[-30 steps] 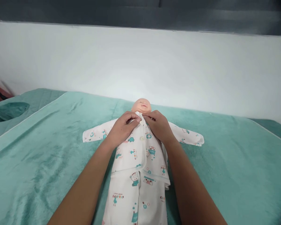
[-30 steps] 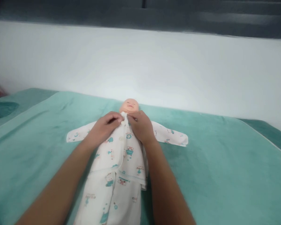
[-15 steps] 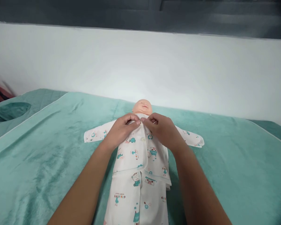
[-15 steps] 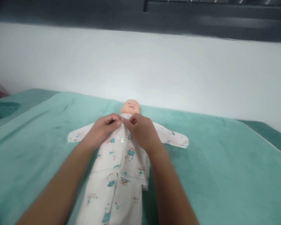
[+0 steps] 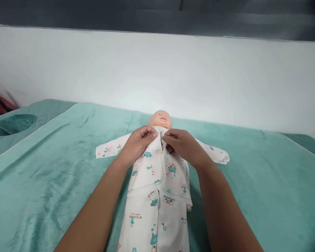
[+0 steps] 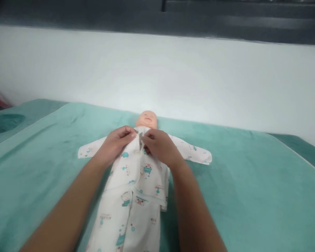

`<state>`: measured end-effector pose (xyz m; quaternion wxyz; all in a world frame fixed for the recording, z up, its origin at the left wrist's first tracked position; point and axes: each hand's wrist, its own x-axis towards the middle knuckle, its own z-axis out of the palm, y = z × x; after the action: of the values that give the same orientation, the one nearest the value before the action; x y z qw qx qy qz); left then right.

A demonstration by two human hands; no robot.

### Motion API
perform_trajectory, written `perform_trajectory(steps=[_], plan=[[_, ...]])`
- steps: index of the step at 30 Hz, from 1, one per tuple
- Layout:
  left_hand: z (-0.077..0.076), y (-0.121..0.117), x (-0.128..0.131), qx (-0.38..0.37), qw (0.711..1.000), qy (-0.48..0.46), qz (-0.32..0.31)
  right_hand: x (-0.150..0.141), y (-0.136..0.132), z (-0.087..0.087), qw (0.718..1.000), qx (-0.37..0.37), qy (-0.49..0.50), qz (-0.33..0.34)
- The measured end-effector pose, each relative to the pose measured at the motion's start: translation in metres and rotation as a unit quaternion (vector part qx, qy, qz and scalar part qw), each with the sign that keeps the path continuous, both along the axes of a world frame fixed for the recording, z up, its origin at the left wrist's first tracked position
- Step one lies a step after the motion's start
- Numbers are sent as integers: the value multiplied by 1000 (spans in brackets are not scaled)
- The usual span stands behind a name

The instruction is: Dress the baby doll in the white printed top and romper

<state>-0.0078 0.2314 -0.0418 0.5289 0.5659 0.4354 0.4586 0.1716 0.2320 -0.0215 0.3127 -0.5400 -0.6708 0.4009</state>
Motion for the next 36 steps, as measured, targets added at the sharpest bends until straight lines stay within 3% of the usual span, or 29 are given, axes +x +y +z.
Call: perform_trajectory(steps=[5,20,27,36], plan=[[1,-3,4,23,1000,12,-10,4,5,-10,984,-41,173,29],[-2,1,7,31,999,17,15,4,4,-26,963,-61,258,52],[0,-1,6,14,999,41,32,6,-1,-24,982,-31,185,27],[3,-4,2,44,993,108,14,1,1,-26,993,87,75,5]])
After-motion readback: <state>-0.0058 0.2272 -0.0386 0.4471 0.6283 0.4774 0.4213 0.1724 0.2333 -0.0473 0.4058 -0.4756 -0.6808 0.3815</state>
